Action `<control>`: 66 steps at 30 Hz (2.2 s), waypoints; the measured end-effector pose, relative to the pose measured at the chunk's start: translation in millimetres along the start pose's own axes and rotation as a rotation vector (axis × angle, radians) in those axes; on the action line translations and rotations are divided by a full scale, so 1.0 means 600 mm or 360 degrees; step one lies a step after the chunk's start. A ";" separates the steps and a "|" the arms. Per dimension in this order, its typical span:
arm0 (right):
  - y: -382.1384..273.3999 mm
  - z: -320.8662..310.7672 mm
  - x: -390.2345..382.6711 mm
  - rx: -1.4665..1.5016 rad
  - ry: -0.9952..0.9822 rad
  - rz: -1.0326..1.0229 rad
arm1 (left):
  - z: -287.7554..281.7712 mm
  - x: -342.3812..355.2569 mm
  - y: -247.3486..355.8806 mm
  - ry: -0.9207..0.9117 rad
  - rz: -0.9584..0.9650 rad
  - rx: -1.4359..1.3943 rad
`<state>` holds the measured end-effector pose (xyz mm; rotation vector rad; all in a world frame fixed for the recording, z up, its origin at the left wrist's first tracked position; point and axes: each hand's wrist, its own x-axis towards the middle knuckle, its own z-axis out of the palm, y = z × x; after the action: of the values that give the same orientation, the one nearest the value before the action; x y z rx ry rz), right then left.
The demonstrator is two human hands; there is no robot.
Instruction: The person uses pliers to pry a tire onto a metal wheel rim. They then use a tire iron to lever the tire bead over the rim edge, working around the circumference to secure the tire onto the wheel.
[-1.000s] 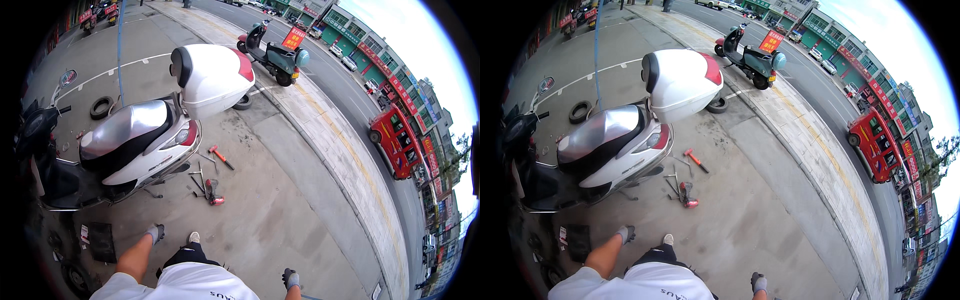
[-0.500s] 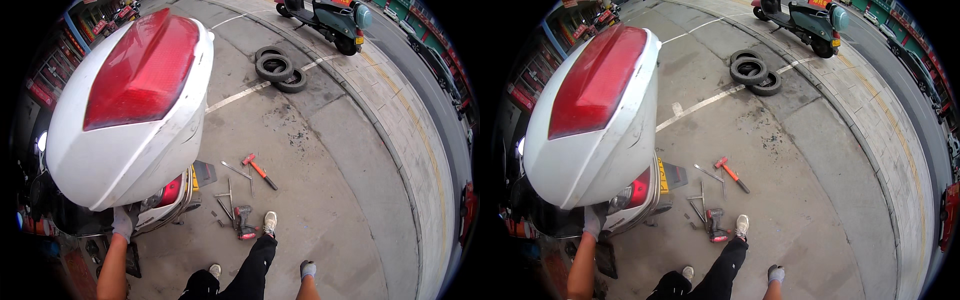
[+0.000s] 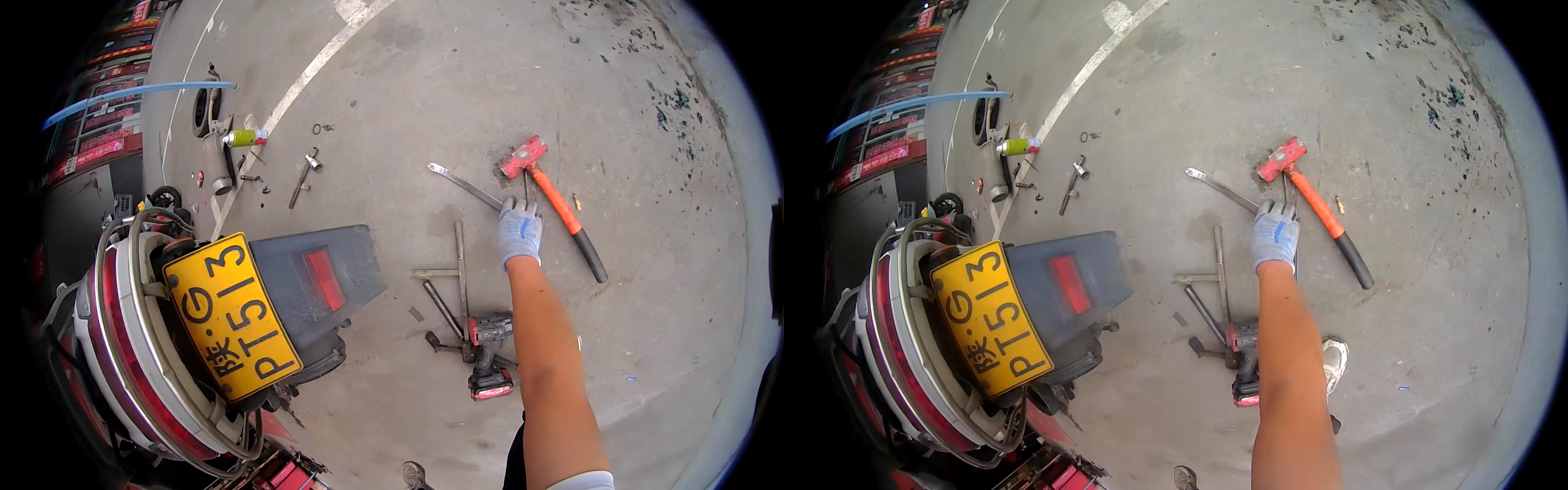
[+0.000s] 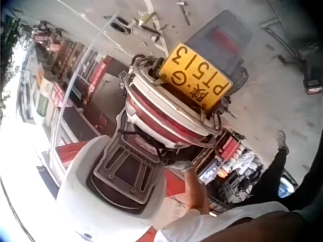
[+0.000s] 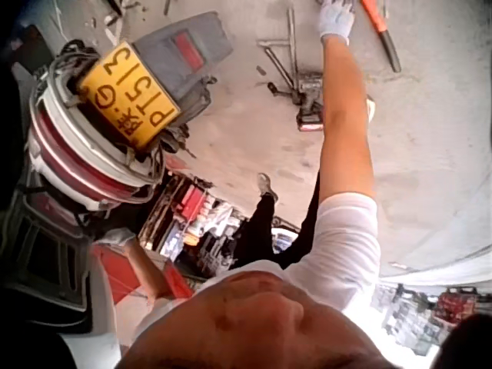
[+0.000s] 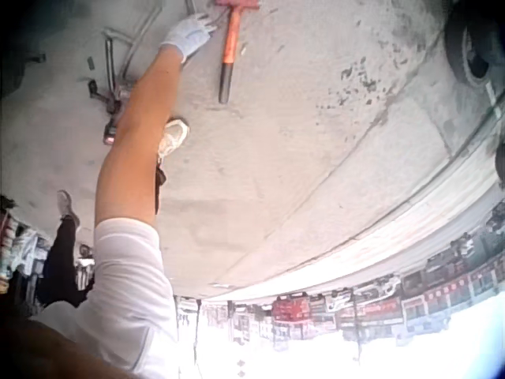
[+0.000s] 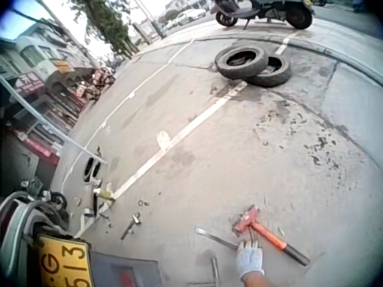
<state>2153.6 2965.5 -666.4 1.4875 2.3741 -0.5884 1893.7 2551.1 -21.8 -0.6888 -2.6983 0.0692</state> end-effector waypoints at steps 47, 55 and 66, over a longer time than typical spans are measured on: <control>-1.059 -0.571 -1.689 -0.0099 -0.2704 -0.1669 | -0.513 -0.675 -0.928 0.1321 -0.1812 -0.3352; -1.294 -0.410 -1.875 -0.0316 -0.3215 -0.1559 | -0.485 -0.725 -1.164 0.1579 -0.1508 -0.3651; -1.601 -0.216 -2.186 -0.0821 -0.2877 -0.1871 | -0.491 -0.863 -1.609 0.2705 -0.2174 -0.2939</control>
<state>1851.3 1620.4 205.4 -0.7607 1.2420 -0.8136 1980.9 1445.2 213.4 0.7171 -0.4013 -2.0679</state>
